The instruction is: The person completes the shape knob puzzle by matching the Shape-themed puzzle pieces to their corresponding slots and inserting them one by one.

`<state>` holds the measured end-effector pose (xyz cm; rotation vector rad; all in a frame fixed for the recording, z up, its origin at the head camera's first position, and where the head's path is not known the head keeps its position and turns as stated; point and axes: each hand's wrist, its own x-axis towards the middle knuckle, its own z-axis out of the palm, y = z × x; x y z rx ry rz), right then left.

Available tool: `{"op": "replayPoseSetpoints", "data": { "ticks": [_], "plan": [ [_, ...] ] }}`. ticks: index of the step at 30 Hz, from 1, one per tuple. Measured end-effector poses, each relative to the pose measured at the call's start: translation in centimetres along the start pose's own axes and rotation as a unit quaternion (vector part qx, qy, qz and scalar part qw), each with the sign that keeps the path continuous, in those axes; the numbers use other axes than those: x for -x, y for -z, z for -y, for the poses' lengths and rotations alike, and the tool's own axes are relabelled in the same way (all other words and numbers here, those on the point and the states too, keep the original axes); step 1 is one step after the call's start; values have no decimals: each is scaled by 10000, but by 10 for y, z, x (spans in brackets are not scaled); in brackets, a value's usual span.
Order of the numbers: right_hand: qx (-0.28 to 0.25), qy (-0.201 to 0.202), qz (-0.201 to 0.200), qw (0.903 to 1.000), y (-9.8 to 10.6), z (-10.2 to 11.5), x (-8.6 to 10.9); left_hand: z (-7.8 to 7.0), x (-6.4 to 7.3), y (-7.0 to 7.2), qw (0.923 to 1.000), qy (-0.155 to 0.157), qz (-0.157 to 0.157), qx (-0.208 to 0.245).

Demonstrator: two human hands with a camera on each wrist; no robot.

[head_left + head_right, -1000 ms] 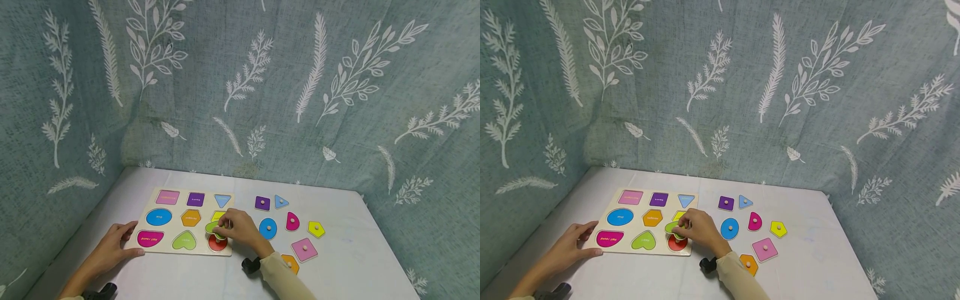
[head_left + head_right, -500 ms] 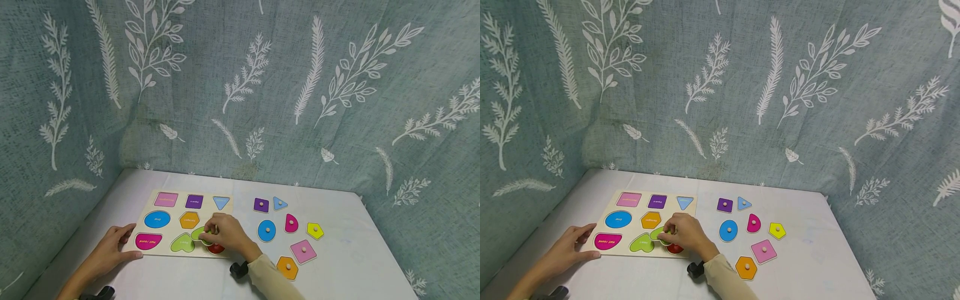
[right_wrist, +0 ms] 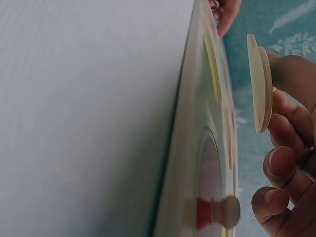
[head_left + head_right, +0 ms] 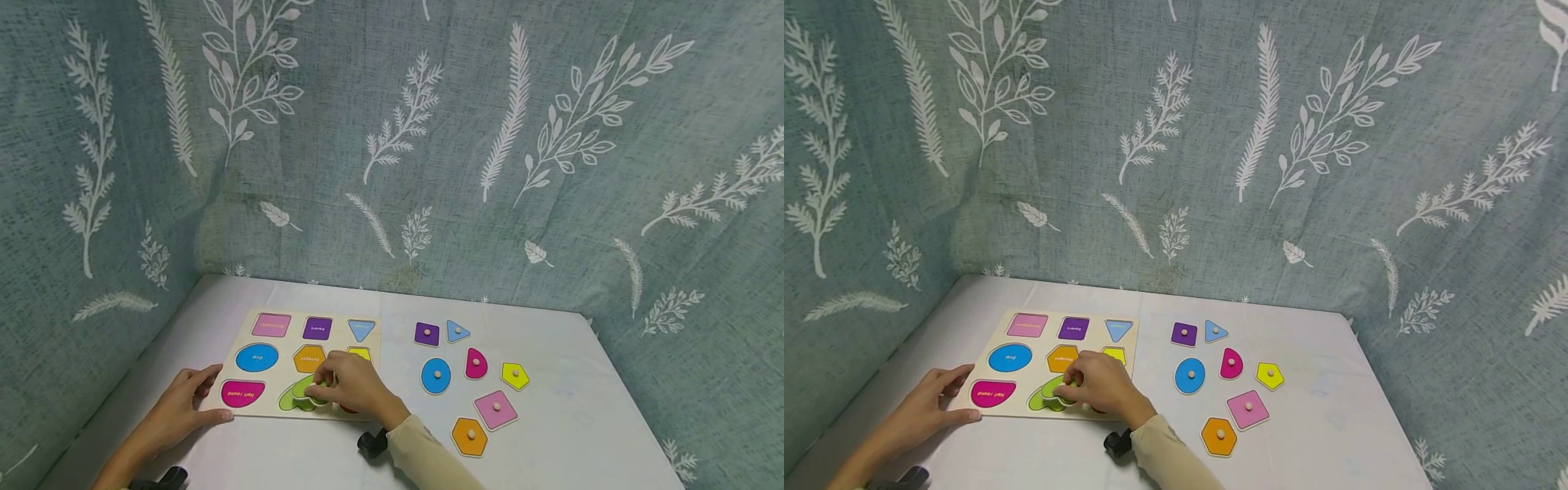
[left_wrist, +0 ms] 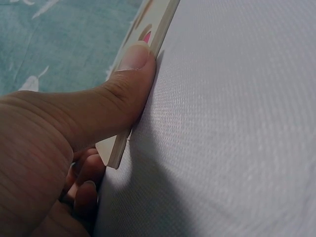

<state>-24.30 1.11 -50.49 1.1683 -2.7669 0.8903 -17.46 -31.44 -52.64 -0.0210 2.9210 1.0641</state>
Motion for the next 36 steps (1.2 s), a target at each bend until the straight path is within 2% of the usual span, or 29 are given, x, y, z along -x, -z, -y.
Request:
{"op": "replayPoseSetpoints", "data": {
  "ticks": [16, 27, 36],
  "plan": [
    [641, 85, 183, 9977, -23, 10, -12, 2, 1, -2, 9999, -87, -112, 21],
    [632, -114, 405, 9971, -29, 14, -16, 3, 2, -2, 9999, -65, -136, -8],
    [787, -185, 344, 9961, -30, 17, -18, 4, 2, -3, 9999, -82, -150, -9]
  ]
}}
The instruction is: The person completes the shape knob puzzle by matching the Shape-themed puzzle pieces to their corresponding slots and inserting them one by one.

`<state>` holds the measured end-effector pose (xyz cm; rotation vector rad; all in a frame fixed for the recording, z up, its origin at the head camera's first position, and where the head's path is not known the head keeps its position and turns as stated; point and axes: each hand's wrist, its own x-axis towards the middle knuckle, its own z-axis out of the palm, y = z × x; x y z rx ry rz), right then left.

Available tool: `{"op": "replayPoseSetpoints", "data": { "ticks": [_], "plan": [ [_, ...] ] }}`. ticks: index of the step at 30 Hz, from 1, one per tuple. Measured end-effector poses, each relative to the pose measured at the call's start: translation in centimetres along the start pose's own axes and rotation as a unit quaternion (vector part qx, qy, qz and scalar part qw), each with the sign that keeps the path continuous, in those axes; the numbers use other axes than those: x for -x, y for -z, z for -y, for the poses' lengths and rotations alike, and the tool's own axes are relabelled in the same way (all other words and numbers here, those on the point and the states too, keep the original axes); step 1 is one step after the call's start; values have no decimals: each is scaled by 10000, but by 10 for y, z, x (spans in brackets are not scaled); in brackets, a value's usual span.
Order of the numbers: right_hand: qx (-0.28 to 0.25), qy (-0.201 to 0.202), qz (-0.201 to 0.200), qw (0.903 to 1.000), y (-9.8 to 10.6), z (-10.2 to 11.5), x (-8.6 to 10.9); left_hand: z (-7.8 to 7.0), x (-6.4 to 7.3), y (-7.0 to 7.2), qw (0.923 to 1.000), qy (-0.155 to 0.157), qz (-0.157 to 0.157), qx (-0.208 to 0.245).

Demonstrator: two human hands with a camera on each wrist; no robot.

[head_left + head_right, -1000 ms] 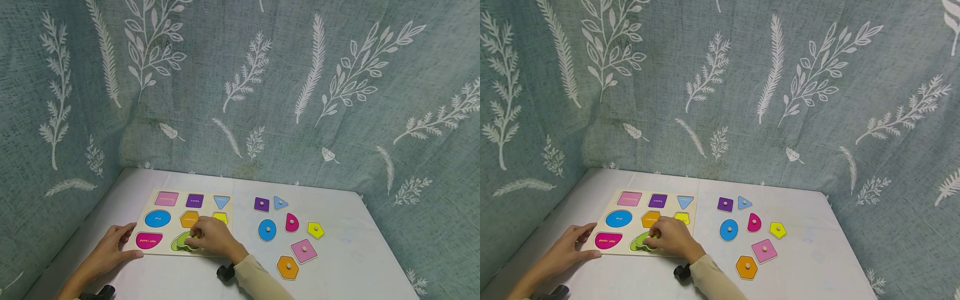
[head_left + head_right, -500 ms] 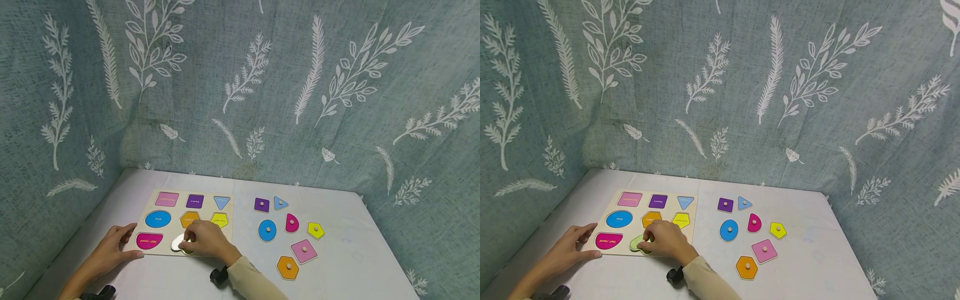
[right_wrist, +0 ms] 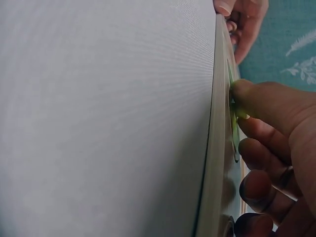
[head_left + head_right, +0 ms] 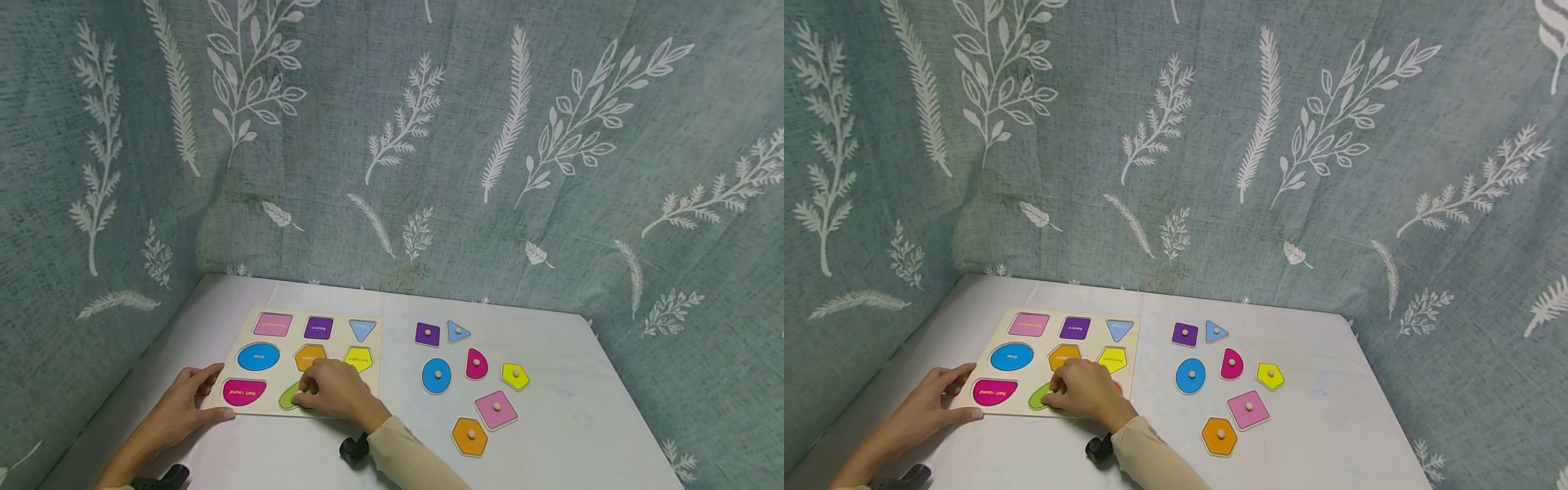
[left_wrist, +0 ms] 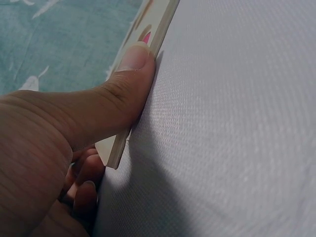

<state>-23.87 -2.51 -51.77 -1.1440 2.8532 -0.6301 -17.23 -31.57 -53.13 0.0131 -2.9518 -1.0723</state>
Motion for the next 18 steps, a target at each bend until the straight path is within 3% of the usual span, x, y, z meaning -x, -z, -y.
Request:
{"op": "replayPoseSetpoints", "data": {
  "ticks": [11, 18],
  "plan": [
    [-85, -302, 137, 9994, 1, 2, 5, -3, 0, 2, 10000, 5, 51, -32],
    [-137, -5, 137, 9998, 11, -9, 17, -2, -1, 2, 10000, 9, 57, -35]
  ]
}}
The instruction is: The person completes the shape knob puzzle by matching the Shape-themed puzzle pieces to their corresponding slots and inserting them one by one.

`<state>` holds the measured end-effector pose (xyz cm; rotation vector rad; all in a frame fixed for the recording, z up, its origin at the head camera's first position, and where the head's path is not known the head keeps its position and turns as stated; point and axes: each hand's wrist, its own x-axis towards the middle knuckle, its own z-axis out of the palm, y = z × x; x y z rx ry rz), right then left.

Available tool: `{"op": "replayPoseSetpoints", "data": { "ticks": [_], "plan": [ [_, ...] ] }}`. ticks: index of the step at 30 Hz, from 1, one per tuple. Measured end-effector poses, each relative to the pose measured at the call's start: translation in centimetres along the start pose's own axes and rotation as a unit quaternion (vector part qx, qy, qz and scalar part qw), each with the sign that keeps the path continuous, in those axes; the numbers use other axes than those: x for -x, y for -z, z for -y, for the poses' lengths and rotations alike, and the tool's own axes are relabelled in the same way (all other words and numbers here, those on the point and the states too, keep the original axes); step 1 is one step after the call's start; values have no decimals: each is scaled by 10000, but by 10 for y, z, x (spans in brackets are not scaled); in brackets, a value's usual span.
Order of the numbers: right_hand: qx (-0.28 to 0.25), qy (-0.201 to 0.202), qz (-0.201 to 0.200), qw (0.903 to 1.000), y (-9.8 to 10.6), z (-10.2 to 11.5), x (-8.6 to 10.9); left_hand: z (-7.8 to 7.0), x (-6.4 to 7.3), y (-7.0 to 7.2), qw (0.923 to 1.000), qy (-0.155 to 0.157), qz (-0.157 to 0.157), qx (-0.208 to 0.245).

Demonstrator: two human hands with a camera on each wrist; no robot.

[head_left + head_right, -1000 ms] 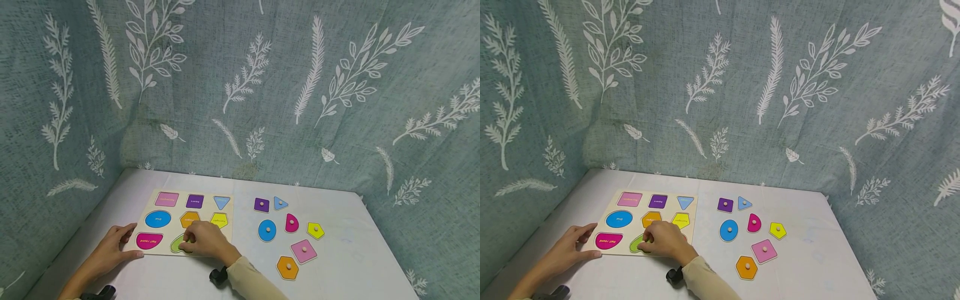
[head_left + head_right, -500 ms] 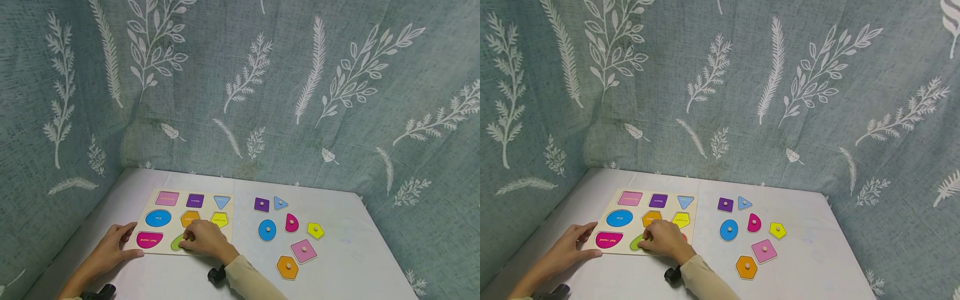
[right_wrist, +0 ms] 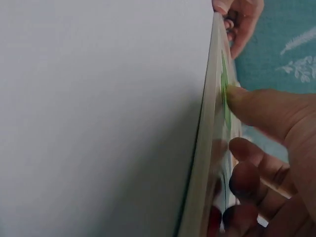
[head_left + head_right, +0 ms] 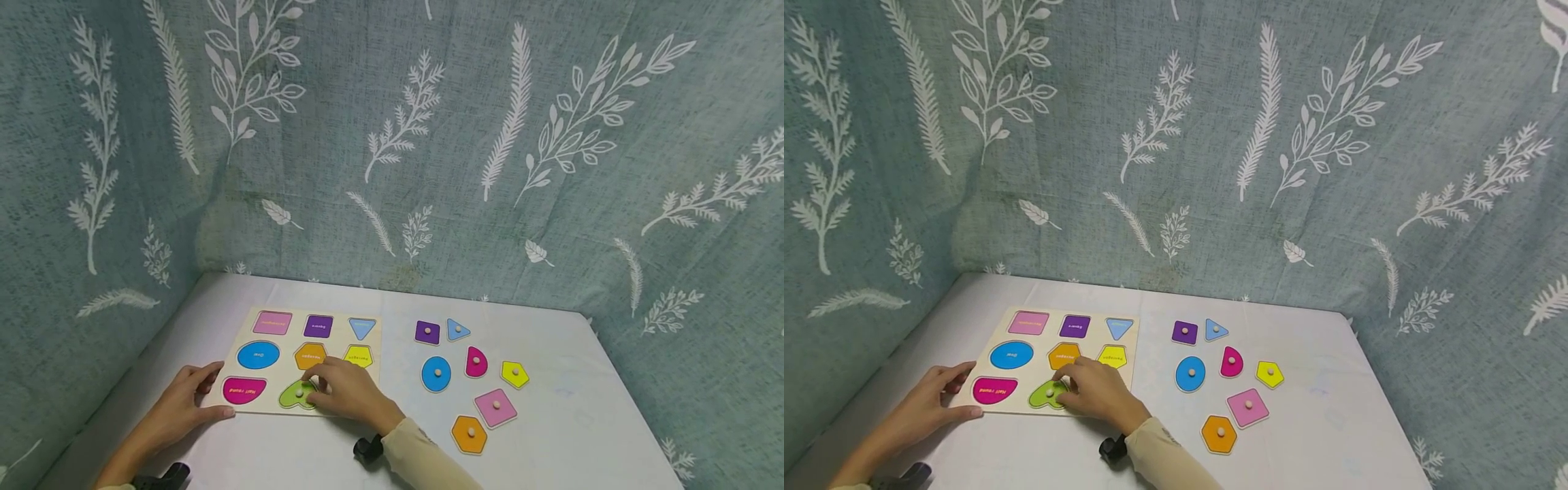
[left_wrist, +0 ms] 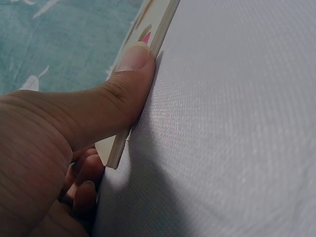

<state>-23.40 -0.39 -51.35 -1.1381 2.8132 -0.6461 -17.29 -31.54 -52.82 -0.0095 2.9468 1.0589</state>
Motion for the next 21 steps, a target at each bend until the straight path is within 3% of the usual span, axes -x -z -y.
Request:
{"op": "replayPoseSetpoints", "data": {
  "ticks": [9, 21],
  "plan": [
    [-739, 195, -558, 9955, 39, -27, 14, 2, -1, 0, 10000, 37, 19, 50],
    [-653, -426, -1058, 9913, 72, -90, 55, 2, -3, 0, 9999, 49, 92, 8]
  ]
}}
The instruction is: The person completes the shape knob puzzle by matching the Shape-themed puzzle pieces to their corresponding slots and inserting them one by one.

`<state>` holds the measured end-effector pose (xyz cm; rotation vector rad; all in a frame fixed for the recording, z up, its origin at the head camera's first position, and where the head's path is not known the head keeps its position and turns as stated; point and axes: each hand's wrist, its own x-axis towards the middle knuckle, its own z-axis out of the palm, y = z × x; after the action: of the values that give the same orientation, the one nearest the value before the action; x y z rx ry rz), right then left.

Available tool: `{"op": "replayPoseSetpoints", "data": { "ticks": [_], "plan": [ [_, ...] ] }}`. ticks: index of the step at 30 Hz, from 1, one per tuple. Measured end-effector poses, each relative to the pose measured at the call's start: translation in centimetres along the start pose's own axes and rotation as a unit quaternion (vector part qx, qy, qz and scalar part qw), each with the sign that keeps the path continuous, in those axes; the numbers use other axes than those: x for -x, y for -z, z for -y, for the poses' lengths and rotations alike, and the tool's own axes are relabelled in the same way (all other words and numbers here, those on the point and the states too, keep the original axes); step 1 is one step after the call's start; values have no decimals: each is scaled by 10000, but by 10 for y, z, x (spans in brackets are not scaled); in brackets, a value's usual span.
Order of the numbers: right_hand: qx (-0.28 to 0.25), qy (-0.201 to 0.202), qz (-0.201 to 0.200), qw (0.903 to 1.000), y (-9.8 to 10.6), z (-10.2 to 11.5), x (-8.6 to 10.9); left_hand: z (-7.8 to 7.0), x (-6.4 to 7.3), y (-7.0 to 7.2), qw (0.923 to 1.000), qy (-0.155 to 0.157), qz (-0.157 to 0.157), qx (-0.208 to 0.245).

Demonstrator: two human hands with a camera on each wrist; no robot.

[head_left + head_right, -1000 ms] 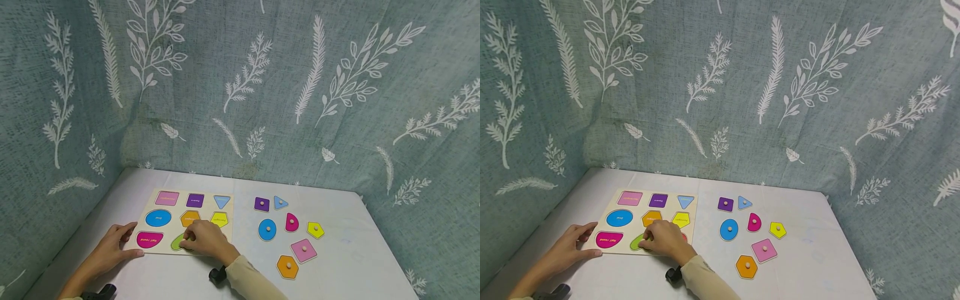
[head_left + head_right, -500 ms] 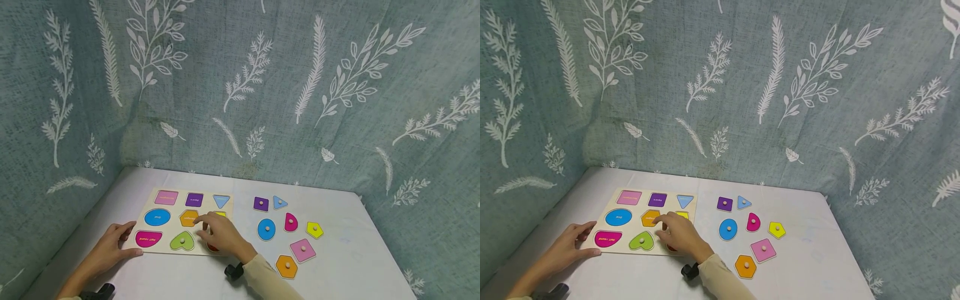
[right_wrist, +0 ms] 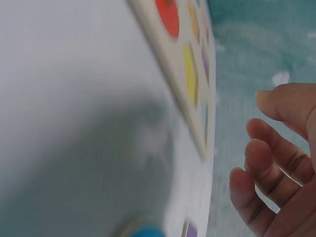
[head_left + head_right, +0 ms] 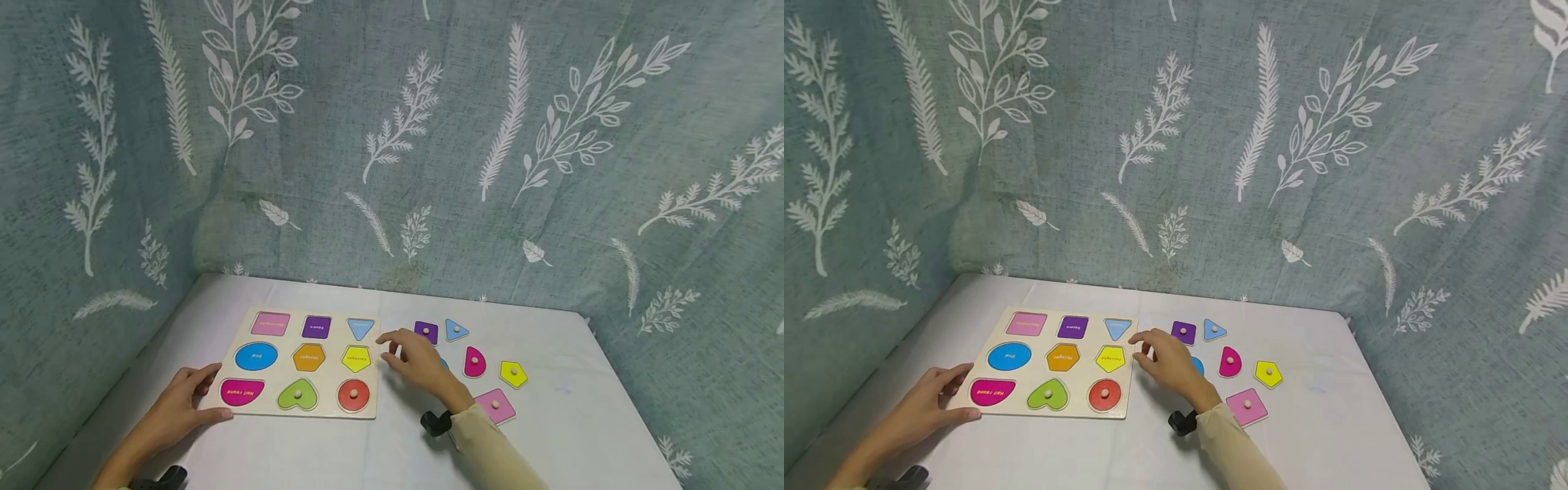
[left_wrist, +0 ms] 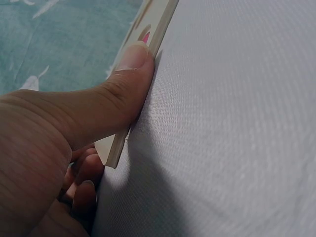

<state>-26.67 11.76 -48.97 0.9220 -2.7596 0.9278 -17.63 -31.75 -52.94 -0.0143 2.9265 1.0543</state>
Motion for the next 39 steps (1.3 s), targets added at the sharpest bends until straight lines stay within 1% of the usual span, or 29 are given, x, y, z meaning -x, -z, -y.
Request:
{"op": "replayPoseSetpoints", "data": {
  "ticks": [3, 9, 12, 15, 20, 25, 31, 36, 39],
  "plan": [
    [53, -150, -82, 9998, 12, -16, 9, 1, 0, -1, 10000, 18, 9, 21],
    [-35, -448, -232, 9987, 37, -47, 27, -2, -1, -4, 9999, -100, -39, 41],
    [77, -611, -317, 9976, 49, -60, 36, -4, 0, -4, 9999, -111, -56, 40],
    [262, -791, -446, 9955, 58, -73, 45, -5, 1, -3, 10000, -60, -59, 53],
    [440, -1058, -657, 9912, 70, -90, 58, -6, 2, -2, 9999, 15, -11, 98],
    [562, -1302, -742, 9871, 74, -105, 68, -5, 1, 0, 10000, 14, -12, 95],
    [477, -1726, -640, 9818, 71, -118, 79, -1, 5, 0, 10000, -8, -18, 53],
    [236, -2027, -487, 9778, 71, -123, 83, 1, 6, -1, 10000, -35, -59, 23],
    [216, -2158, -461, 9751, 73, -123, 82, 2, 6, -1, 9999, -54, -105, 50]
  ]
}}
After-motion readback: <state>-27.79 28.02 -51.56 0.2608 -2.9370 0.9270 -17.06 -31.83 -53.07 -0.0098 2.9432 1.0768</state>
